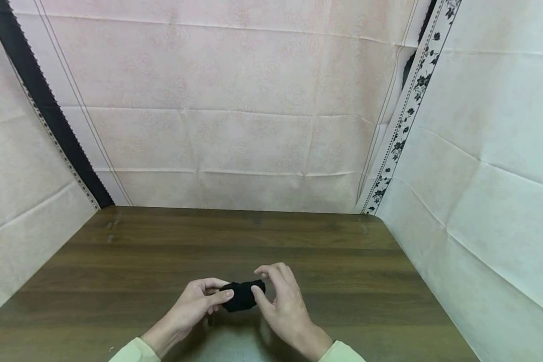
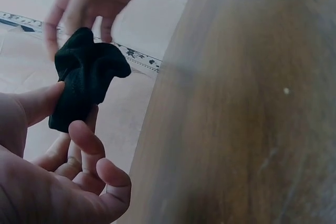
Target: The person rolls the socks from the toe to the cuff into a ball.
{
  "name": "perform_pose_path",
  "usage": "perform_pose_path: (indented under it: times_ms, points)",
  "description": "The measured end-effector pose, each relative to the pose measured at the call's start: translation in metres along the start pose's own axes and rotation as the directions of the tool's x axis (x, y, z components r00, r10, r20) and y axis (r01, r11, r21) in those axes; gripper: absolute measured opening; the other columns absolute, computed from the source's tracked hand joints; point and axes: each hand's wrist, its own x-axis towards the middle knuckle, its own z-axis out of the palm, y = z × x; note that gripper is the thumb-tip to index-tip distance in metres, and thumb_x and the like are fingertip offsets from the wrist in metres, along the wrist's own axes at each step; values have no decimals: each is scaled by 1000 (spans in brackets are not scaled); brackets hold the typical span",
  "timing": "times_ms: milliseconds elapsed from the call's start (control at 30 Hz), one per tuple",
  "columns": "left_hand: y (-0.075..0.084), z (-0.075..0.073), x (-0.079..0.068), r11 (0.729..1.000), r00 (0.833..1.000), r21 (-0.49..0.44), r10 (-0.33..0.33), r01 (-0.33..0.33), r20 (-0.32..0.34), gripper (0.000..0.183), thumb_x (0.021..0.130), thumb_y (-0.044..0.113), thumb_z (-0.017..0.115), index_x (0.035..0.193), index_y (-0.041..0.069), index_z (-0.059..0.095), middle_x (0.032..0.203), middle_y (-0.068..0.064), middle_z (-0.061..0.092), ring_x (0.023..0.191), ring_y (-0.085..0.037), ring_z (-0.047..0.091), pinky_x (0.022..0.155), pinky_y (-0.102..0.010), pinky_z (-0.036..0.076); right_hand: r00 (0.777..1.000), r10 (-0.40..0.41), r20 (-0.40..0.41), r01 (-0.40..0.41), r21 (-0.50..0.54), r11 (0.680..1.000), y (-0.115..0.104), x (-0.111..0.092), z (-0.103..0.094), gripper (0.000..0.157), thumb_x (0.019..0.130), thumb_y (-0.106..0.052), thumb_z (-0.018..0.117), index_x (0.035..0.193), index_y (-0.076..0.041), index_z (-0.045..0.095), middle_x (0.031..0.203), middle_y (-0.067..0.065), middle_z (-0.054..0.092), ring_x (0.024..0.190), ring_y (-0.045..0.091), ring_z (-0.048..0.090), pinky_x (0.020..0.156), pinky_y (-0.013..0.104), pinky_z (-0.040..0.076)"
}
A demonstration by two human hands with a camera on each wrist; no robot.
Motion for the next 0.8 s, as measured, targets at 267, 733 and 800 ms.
perform_pose_path:
  times_ms: [267, 733, 800]
  points:
    - [3, 3, -2, 1000, 998, 1, 10, -10, -64, 26, 85, 18, 81, 103, 0, 74, 79, -2, 70, 69, -12, 55, 62, -25, 44, 973, -228, -29, 224, -115, 968, -13, 5, 10, 19, 80, -20, 86, 82, -23, 67, 81, -10, 52, 78, 4, 48, 76, 29, 35]
    - [4, 4, -5, 1000, 995, -18, 17, -19, -96, 26, 84, 16, 81, 103, -1, 73, 79, -3, 68, 72, -14, 57, 64, -25, 45, 987, -159, 2, 152, -288, 945, -9, 8, 17, 29, 70, -22, 92, 72, -23, 63, 72, -14, 54, 69, 1, 49, 73, 29, 38]
    - [4, 4, -5, 1000, 995, -16, 17, -19, -96, 26, 84, 16, 81, 102, -1, 73, 78, -3, 68, 71, -14, 55, 63, -25, 43, 990, -143, 7, 139, -309, 941, -7, 7, 16, 29, 69, -21, 92, 72, -24, 63, 72, -14, 55, 69, 2, 49, 73, 30, 38]
